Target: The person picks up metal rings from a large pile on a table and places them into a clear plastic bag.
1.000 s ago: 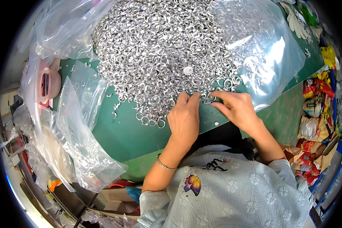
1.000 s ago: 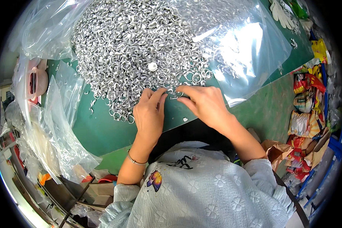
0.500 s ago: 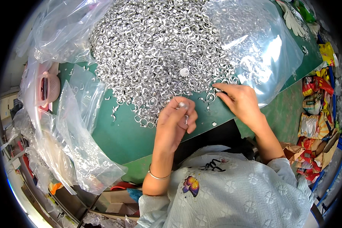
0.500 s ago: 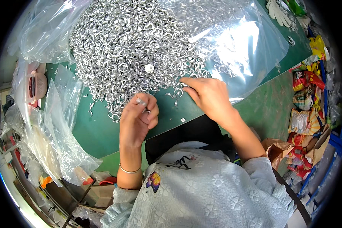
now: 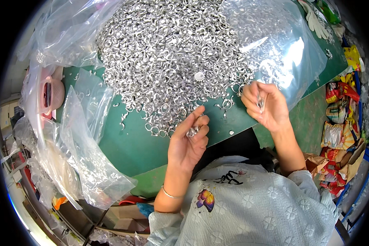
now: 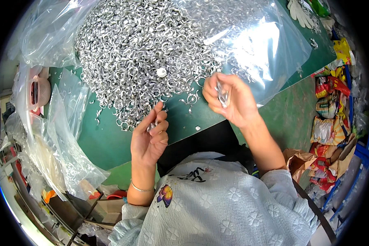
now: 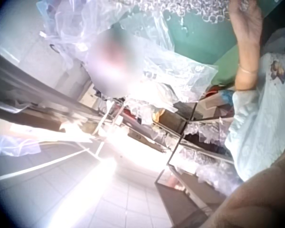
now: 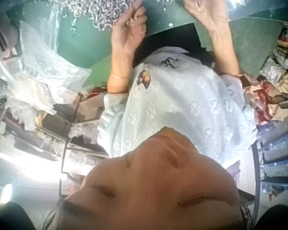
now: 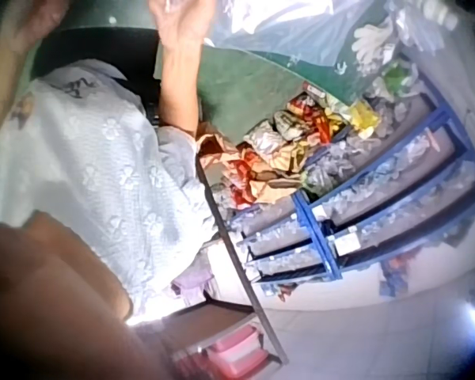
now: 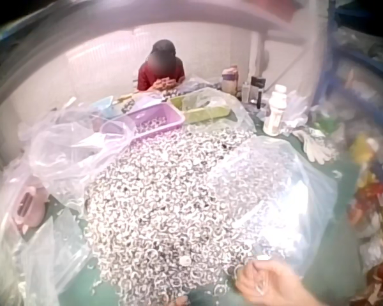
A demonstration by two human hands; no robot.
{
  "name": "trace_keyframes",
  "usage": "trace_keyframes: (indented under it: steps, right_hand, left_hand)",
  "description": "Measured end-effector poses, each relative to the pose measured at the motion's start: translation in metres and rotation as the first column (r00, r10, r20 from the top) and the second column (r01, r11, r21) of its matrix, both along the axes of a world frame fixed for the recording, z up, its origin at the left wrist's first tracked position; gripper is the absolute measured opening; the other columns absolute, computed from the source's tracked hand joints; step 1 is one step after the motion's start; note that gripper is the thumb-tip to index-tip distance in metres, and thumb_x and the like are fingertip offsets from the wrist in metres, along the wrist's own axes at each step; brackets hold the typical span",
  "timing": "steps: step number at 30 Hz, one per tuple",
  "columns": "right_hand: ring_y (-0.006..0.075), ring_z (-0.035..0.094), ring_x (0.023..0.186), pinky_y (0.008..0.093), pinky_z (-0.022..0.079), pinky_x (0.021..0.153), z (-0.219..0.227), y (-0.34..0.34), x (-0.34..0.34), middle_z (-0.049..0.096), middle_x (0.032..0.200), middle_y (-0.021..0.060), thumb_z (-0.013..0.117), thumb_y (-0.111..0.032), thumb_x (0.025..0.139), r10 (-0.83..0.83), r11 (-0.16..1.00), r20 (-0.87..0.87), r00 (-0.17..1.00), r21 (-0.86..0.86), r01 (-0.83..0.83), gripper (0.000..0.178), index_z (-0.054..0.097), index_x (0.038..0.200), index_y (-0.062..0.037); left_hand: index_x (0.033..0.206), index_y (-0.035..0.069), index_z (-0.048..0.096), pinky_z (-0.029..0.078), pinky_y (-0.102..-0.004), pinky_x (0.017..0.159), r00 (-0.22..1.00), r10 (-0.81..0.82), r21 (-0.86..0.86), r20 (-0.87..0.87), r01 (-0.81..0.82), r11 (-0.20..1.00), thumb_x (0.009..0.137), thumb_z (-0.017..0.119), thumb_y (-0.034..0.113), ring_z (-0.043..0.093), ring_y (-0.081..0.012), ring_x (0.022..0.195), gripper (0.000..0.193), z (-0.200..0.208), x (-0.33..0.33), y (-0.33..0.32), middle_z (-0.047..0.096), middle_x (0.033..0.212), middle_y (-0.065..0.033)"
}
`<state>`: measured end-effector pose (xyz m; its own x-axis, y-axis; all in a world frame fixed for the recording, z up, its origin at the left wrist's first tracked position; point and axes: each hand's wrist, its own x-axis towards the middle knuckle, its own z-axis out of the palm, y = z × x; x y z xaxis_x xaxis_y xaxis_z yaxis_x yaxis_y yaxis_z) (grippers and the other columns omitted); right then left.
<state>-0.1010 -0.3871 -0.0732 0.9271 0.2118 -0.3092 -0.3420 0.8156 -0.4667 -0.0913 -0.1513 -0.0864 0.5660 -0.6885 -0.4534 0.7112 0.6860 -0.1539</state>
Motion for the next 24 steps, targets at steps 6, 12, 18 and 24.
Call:
trace_keyframes:
  steps: [6, 12, 18, 24]
  right_hand:
    - [0.0216, 0.058, 0.056, 0.0309, 0.044, 0.052, 0.012, 0.014, -0.027, 0.064, 0.073, 0.008, 0.071, -0.015, 0.077, 0.623, 0.068, 0.024, 0.782, -0.997, -0.024, 0.015, 0.066, 0.089, -0.0073]
    - [0.0266, 0.061, 0.059, 0.0342, 0.046, 0.051, -0.004, 0.021, -0.021, 0.064, 0.073, 0.0079, 0.07, -0.015, 0.077, 0.643, -0.268, 0.129, 0.755, -0.885, 0.38, 0.015, 0.063, 0.088, -0.008]
    - [0.0252, 0.062, 0.056, 0.0332, 0.046, 0.048, -0.001, 0.039, -0.005, 0.064, 0.072, 0.01, 0.065, -0.011, 0.082, 0.342, -0.057, 0.251, 0.906, -0.956, 0.286, 0.009, 0.065, 0.088, -0.0039]
    - [0.0267, 0.062, 0.057, 0.0352, 0.047, 0.048, -0.009, 0.092, 0.003, 0.065, 0.07, 0.0092, 0.064, -0.015, 0.083, 0.574, -0.049, 0.283, 0.768, -0.925, 0.377, 0.012, 0.065, 0.093, -0.0081]
  left_hand:
    - [0.12, -0.006, 0.054, 0.043, -0.025, 0.063, 0.991, -0.042, 0.276, 0.129, 0.004, 0.961, 0.084, 0.052, 0.0, 0.05, -0.0147, 0.08, 0.036, 0.004, -0.039, 0.004, 0.058, 0.101, -0.0103]
    - [0.112, -0.003, 0.057, 0.037, -0.0233, 0.056, 0.989, -0.105, 0.287, 0.101, 0.072, 0.955, 0.089, 0.049, 0.006, 0.047, -0.0135, 0.071, 0.026, -0.001, -0.064, 0.006, 0.054, 0.083, -0.0088]
    - [0.101, -0.001, 0.061, 0.026, -0.0199, 0.046, 0.84, -0.327, 0.849, 0.432, -0.258, 0.46, 0.094, 0.049, 0.011, 0.037, -0.0039, 0.052, 0.018, 0.007, -0.069, 0.012, 0.047, 0.062, 0.0005]
    - [0.094, 0.001, 0.062, 0.023, -0.0219, 0.045, 0.687, -0.647, 0.727, 0.332, -0.623, -0.289, 0.082, 0.064, 0.001, 0.029, -0.0039, 0.049, 0.012, -0.004, -0.045, 0.03, 0.035, 0.052, 0.0037]
